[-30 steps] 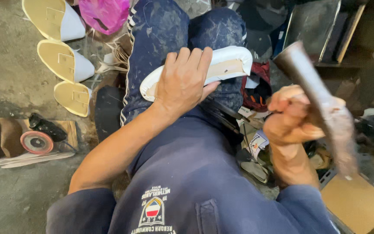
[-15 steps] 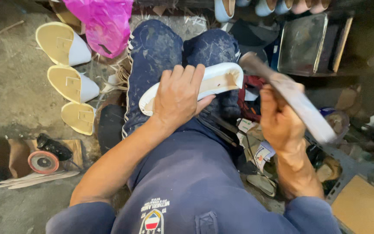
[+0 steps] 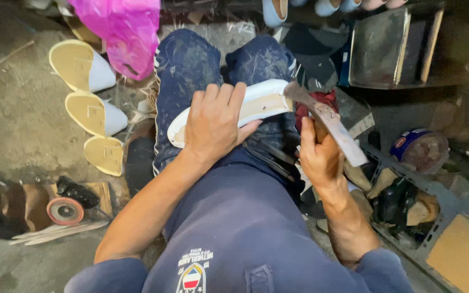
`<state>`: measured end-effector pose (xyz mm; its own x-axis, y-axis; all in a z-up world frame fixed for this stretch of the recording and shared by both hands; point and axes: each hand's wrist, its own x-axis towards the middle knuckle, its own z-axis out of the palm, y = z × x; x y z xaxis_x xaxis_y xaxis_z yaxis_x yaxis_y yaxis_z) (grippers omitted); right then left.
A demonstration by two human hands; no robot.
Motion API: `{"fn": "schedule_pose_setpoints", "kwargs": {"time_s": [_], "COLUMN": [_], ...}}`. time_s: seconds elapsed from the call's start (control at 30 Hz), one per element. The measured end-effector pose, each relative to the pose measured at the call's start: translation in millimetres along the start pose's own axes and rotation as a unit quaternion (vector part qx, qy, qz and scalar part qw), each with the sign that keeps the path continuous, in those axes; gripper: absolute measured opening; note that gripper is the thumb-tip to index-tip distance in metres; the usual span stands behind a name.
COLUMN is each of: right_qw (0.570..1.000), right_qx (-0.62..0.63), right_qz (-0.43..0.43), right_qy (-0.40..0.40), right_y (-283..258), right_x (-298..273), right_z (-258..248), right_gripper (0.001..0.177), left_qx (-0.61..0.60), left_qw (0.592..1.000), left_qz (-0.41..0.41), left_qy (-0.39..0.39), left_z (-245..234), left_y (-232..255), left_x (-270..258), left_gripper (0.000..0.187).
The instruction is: The person uses a hammer and a curved metal tool to shape and secure the sole of a white shoe. They repeatedly strike the tool against the shoe's edge while holding it on their lap, then inspect the shoe and continue the process.
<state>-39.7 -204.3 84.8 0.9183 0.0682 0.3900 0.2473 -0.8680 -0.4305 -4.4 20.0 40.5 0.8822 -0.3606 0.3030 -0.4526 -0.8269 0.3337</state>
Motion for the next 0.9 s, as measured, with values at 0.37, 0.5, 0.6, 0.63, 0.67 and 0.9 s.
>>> {"fn": "schedule_pose_setpoints", "kwargs": {"time_s": [0.37,0.5,0.6,0.63,0.67,0.9], "right_qw": [0.945,0.966,0.963,0.957,0.951,0.989], "right_qx": [0.274,0.089,0.109,0.142,0.176,0.121], "right_qz": [0.175,0.224,0.216,0.219,0.22,0.004], "right_qy": [0.029,-0.095,-0.122,-0.125,-0.129,-0.084], "right_y": [36.3,42.9,44.3,42.0,40.2,56.5], "right_x": [-22.7,-20.9,-15.8,-14.8,-12.0,-11.1], "right_z": [-10.9,-30.0,-37.2,-39.8,-41.5,-39.3], "right_gripper": [0.018,0.033,0.031,0.03,0.029,0.02], "left_qx": [-0.104,-0.102,-0.111,-0.086,-0.06,-0.036], "left_qw": [0.992,0.98,0.981,0.984,0.987,0.988], "left_qz": [-0.065,-0.115,-0.127,-0.124,-0.124,-0.113], "left_qy": [-0.042,-0.129,-0.1,-0.093,-0.085,-0.096], "left_z": [-3.0,1.4,5.5,5.7,5.8,9.3], "left_y": [31.4,47.5,52.6,54.9,56.4,58.1], "left_x": [34.3,52.0,54.5,54.3,54.5,59.4], "left_gripper": [0.064,0.062,0.062,0.061,0.061,0.066]}}
